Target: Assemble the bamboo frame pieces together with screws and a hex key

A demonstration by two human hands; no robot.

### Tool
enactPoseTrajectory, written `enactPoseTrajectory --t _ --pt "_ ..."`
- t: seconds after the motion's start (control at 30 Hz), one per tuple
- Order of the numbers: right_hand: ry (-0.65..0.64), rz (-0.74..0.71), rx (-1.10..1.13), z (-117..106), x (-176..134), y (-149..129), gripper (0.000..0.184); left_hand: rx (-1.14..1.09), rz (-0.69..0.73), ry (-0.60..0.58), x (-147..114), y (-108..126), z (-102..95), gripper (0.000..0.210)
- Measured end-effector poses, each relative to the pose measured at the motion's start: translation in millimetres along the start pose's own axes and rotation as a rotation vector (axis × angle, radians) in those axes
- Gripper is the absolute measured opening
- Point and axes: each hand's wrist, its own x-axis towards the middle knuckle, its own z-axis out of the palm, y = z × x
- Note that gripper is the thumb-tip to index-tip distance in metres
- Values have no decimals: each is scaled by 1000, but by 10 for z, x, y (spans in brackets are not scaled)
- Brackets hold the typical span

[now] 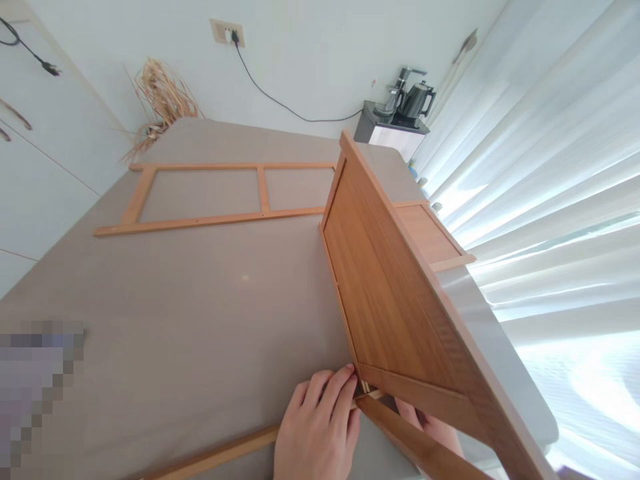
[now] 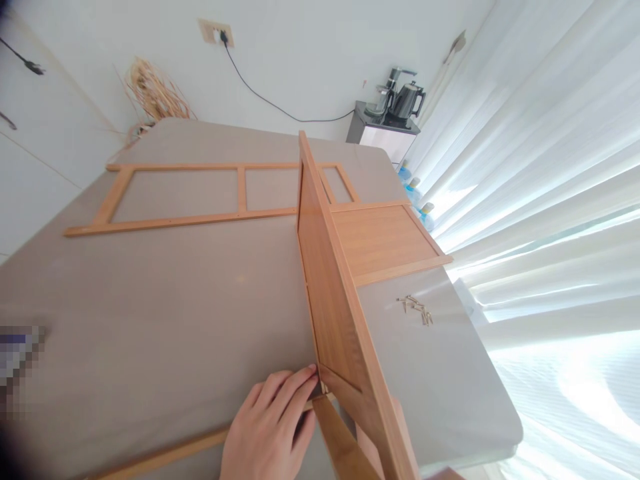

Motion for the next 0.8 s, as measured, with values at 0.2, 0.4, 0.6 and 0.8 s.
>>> enactPoseTrajectory --t 0.2,0.4,0.6,0.8 --pt "40 -43 205 -44 -23 -175 40 58 51 -27 -53 36 -31 25" --pt "149 -54 483 -100 -18 -333 51 102 57 -66 -96 113 -103 18" --pt "109 -128 550 -279 11 -217 49 136 83 -57 -104 194 -156 10" --pt "273 -45 366 -887 300 243 39 165 98 -45 -137 248 -165 11"
